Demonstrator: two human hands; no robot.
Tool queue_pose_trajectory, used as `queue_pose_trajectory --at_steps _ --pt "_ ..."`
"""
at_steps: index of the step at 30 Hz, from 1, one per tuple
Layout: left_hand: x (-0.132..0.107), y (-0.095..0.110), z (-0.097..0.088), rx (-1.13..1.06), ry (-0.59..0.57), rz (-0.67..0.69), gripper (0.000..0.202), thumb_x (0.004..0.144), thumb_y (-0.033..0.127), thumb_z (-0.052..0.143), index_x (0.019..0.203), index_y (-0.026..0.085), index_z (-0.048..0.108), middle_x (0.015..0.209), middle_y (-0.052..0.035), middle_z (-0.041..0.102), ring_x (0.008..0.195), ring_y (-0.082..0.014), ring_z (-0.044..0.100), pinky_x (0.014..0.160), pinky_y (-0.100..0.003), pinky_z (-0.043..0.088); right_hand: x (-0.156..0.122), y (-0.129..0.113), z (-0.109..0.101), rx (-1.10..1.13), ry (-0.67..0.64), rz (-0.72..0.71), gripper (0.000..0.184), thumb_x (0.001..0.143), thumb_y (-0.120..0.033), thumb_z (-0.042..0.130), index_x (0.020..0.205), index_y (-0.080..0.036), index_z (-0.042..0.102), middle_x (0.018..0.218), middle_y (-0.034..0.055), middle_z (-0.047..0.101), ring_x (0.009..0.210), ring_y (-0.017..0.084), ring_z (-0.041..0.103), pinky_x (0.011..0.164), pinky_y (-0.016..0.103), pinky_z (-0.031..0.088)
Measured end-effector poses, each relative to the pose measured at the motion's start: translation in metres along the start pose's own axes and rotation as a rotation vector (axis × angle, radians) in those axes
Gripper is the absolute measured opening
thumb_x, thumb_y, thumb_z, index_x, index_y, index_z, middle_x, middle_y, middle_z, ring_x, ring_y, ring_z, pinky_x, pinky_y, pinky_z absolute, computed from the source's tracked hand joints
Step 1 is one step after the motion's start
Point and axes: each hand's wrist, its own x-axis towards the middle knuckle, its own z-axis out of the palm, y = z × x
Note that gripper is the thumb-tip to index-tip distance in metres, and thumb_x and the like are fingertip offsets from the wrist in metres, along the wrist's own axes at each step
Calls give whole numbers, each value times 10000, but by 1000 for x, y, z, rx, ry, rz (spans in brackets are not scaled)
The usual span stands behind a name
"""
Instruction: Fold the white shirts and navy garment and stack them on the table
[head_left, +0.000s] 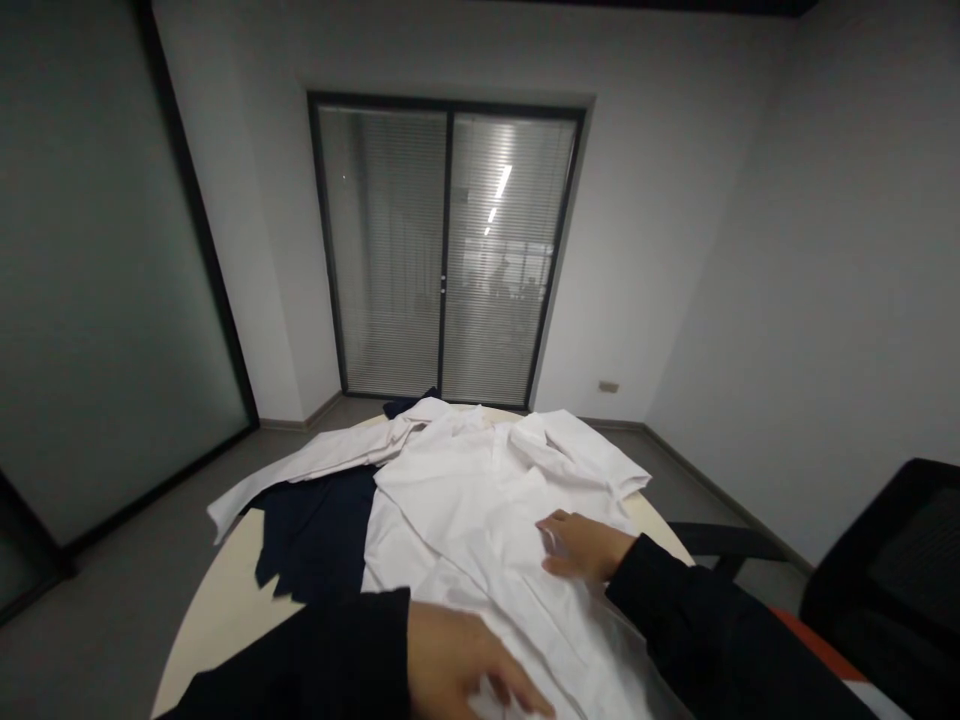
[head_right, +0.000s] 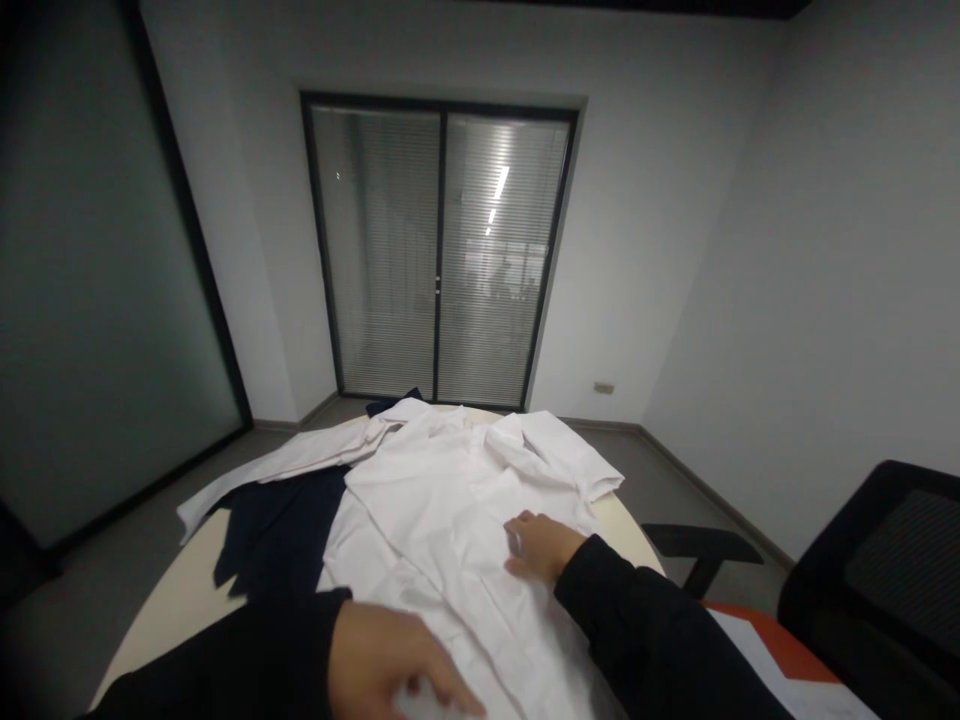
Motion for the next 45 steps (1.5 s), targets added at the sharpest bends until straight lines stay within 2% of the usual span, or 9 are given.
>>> queue_pose_trajectory --at_steps 5,8,11,16,22,31,37,42,45 --pt "-12 -24 -98 319 727 -242 310 889 270 544 1174 193 639 1382 -113 520 1223 -236 529 1009 -364 436 22 6 -21 -26 150 143 281 844 -408 566 1023 -211 656 967 95 708 870 243 658 712 309 432" --pt "-14 -69 -141 545 959 -418 270 897 196 505 1116 194 663 1439 -116 444 1314 -262 436 1119 -431 310 43 12 -36 -55 389 179 263 883 -362 529 1067 -197 619 1038 93 685 913 223 639 704 285 415" --pt "-11 -110 -171 647 998 -575 302 919 207 472 1180 203 625 1434 -96 453 1327 -234 424 1124 -396 315 68 20 -43 -64 547 225 277 900 -334 520 1119 -181 592 1081 98 665 986 222 610 755 280 410" --pt "-1 -145 -197 652 983 -723 480 918 269 497 1383 158 443 1388 -131 516 1262 -250 493 1068 -373 367 111 30 -35 -86 585 304 359 883 -409 554 1155 -177 581 1118 112 648 1025 256 584 770 306 404" --pt "12 -158 -213 656 998 -915 547 893 389 523 1364 120 453 1207 -189 631 1139 -375 545 957 -527 380 144 36 -23 -84 568 394 382 896 -431 531 1188 -188 563 1095 115 655 1020 254 588 813 334 388" --pt "32 -165 -223 586 972 -864 245 910 328 501 1039 188 655 997 -136 711 962 -286 660 814 -358 465 156 46 -19 -29 568 399 252 949 -312 413 1005 -164 609 1005 124 653 925 232 611 690 287 372" --pt "5 -155 -252 552 1264 -860 293 980 336 370 1107 193 592 993 -118 710 960 -261 665 812 -321 470 150 63 -51 248 760 548 302 956 -365 321 1070 -159 511 781 81 641 716 215 590 606 279 314" --pt "-35 -157 -274 528 1505 -894 404 1012 317 237 1189 127 546 1127 -160 662 1065 -258 622 865 -326 463 145 107 -69 452 1176 652 417 952 -421 229 1109 -134 488 861 127 629 762 258 576 647 309 349" --pt "-53 -172 -273 470 1493 -933 361 983 268 321 1117 85 603 1070 -179 684 1034 -272 637 846 -322 473 149 127 -58 485 1065 652 431 939 -436 286 1172 -126 475 962 154 640 833 268 597 698 320 389"
